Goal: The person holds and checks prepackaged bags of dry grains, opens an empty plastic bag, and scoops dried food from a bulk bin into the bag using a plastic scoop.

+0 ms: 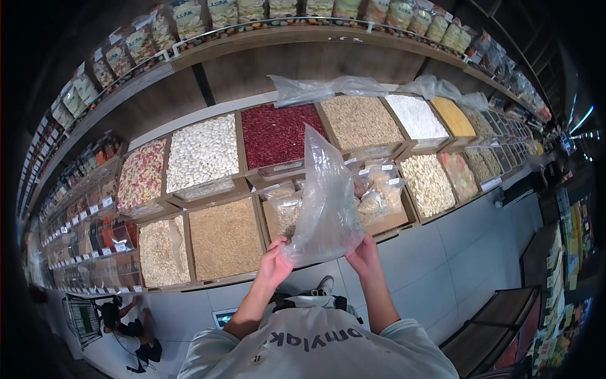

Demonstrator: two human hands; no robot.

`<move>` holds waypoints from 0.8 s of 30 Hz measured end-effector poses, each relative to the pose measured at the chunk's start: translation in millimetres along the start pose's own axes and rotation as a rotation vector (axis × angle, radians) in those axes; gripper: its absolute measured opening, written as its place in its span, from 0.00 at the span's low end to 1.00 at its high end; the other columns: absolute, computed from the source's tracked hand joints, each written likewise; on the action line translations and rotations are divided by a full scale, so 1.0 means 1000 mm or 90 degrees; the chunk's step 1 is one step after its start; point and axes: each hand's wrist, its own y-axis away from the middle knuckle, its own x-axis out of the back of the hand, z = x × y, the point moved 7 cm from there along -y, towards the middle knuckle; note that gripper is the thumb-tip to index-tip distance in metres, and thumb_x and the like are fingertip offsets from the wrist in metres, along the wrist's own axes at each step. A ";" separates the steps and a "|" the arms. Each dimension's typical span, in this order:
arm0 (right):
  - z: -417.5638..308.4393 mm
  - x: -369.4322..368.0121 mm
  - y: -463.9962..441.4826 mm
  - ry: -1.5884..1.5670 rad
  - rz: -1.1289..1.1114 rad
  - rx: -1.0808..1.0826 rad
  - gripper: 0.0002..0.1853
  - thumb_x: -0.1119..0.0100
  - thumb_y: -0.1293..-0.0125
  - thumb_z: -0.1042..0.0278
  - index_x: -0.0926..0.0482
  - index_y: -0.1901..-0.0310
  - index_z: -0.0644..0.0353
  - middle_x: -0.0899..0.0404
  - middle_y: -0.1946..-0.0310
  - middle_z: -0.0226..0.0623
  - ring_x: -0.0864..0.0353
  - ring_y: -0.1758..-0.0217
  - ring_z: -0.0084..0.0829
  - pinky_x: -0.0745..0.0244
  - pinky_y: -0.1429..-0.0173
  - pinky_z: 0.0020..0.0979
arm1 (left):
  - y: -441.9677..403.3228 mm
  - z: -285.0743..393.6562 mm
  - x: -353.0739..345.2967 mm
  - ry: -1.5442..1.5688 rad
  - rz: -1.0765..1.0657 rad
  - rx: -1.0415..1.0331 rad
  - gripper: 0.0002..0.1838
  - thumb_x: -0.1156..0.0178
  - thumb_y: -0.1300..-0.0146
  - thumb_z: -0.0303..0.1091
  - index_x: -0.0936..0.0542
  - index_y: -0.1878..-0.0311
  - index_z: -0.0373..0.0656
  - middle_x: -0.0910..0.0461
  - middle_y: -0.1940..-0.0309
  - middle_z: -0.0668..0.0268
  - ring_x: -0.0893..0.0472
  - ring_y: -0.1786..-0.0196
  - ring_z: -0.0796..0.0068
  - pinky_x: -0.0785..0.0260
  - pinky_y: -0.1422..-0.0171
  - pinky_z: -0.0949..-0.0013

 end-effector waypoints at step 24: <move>0.021 0.014 0.024 -0.008 0.140 -0.165 0.06 0.45 0.28 0.63 0.23 0.59 0.54 0.23 0.73 0.25 0.23 0.76 0.22 0.30 0.78 0.26 | -0.001 0.043 0.043 -0.160 -0.052 -0.004 0.23 0.51 0.28 0.59 0.26 0.61 0.47 0.28 0.75 0.72 0.28 0.74 0.75 0.36 0.70 0.69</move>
